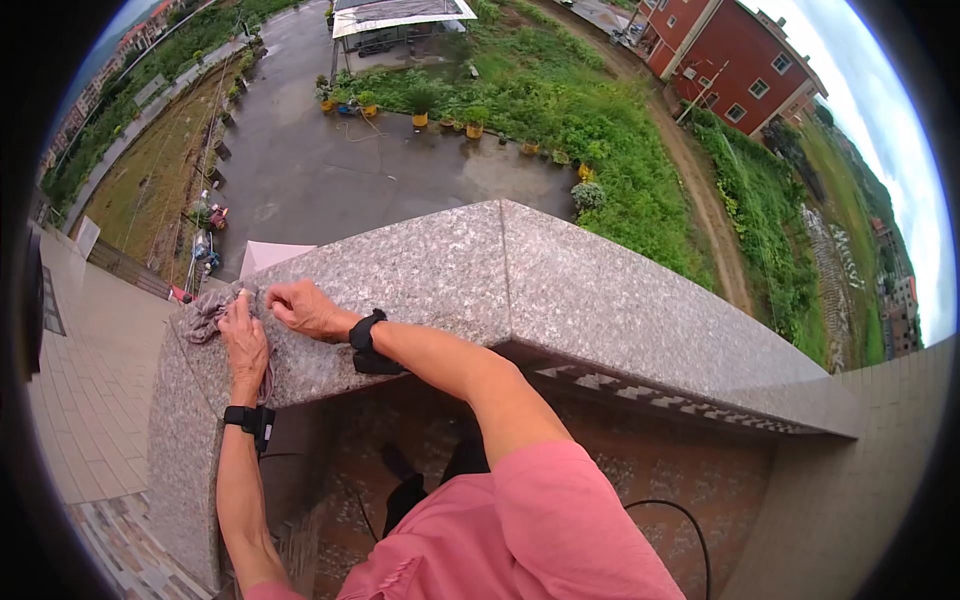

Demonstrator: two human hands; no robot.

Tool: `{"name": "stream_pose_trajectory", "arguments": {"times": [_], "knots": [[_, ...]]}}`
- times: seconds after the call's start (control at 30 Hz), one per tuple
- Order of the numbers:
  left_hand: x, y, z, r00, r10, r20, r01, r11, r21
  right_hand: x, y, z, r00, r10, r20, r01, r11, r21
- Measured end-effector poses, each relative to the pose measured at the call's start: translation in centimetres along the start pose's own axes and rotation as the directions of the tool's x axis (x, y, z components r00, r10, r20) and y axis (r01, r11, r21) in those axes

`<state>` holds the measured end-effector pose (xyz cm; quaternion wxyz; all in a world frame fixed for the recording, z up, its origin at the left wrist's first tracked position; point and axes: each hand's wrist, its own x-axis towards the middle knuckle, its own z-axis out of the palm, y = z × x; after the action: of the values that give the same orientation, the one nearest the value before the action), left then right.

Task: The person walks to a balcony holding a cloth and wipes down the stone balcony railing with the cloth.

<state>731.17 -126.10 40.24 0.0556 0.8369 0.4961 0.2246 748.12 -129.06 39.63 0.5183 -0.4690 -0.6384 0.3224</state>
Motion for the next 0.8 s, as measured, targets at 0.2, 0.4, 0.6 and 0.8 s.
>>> {"name": "stream_pose_trajectory", "arguments": {"times": [0.2,0.4,0.6,0.8], "knots": [[-4.0,-2.8,-2.2,0.996,0.081,0.039,-0.081,0.997,0.011,0.1,0.2,0.1,0.999,0.022,0.032,-0.021,1.000,-0.020],[-13.7,-8.8,-6.8,0.999,-0.017,0.032,0.009,0.970,0.243,0.0,-0.4,0.0,0.997,0.068,0.047,-0.066,0.996,-0.057],[-23.6,-17.8,-11.4,0.948,-0.317,-0.012,0.309,0.912,0.271,0.1,-0.6,0.1,0.994,0.076,0.080,-0.071,0.995,-0.068],[-33.9,-27.3,-17.5,0.886,-0.424,-0.185,0.463,0.802,0.379,0.2,-0.7,0.0,0.991,0.111,0.077,-0.102,0.989,-0.111]]}}
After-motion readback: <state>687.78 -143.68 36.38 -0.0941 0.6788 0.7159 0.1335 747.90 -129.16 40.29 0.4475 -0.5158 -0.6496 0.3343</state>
